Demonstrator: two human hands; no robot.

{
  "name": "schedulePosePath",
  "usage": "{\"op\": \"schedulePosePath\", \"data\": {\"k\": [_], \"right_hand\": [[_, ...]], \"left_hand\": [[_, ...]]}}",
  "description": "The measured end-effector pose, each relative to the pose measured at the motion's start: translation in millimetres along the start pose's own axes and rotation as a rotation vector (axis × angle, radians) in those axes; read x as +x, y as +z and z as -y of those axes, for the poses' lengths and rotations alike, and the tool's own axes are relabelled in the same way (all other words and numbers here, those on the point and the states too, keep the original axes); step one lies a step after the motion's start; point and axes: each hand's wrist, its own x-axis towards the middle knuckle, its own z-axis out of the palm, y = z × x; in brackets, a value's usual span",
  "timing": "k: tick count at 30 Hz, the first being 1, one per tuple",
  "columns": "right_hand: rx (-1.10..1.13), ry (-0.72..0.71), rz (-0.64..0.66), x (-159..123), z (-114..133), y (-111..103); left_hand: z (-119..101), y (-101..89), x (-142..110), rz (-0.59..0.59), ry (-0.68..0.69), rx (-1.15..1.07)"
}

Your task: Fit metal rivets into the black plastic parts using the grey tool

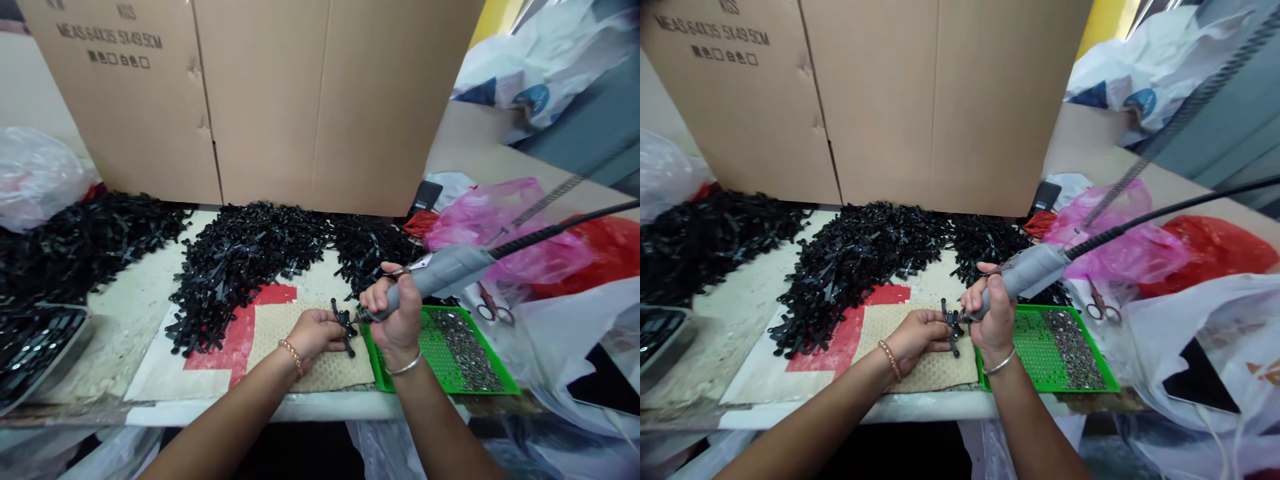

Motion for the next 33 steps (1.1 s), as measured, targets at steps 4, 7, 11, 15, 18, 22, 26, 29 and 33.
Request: {"op": "schedulePosePath", "data": {"k": [4, 7, 11, 15, 18, 22, 26, 29, 33], "right_hand": [[-0.013, 0.004, -0.017, 3.3, -10.6, 3.2], [-0.032, 0.002, -0.02, 3.9, -11.5, 0.8], [-0.064, -0.014, -0.011, 1.8, -12.2, -1.2], [-0.064, -0.014, -0.015, 0.6, -14.3, -0.9], [-0.069, -0.008, -0.018, 1.3, -15.9, -1.3], [-0.07, -0.016, -0.006, 2.4, -17.9, -4.3], [-0.07, -0.02, 0.01, 1.8, -19.2, -6.9], [-0.075, -0.03, 0.018, 0.9, -19.8, -6.7], [-0.078, -0.039, 0.016, 0.2, -20.0, -5.7]], "left_hand": [[0.7, -0.4, 1.4, 0.011, -0.001, -0.018], [-0.9, -0.1, 0.4, 0.01, -0.006, -0.019], [-4.9, 1.8, -2.4, 0.008, -0.021, -0.006], [-5.5, 2.7, -3.3, -0.016, -0.029, 0.013], [-3.4, 1.9, -2.4, -0.018, -0.026, 0.018], [-1.8, 0.9, -0.8, -0.011, -0.025, 0.023], [-2.3, 1.6, -0.4, -0.003, -0.024, 0.019], [-3.2, 2.7, -1.1, -0.005, -0.025, 0.013], [-3.4, 2.7, -1.7, -0.003, -0.024, 0.013]]}}
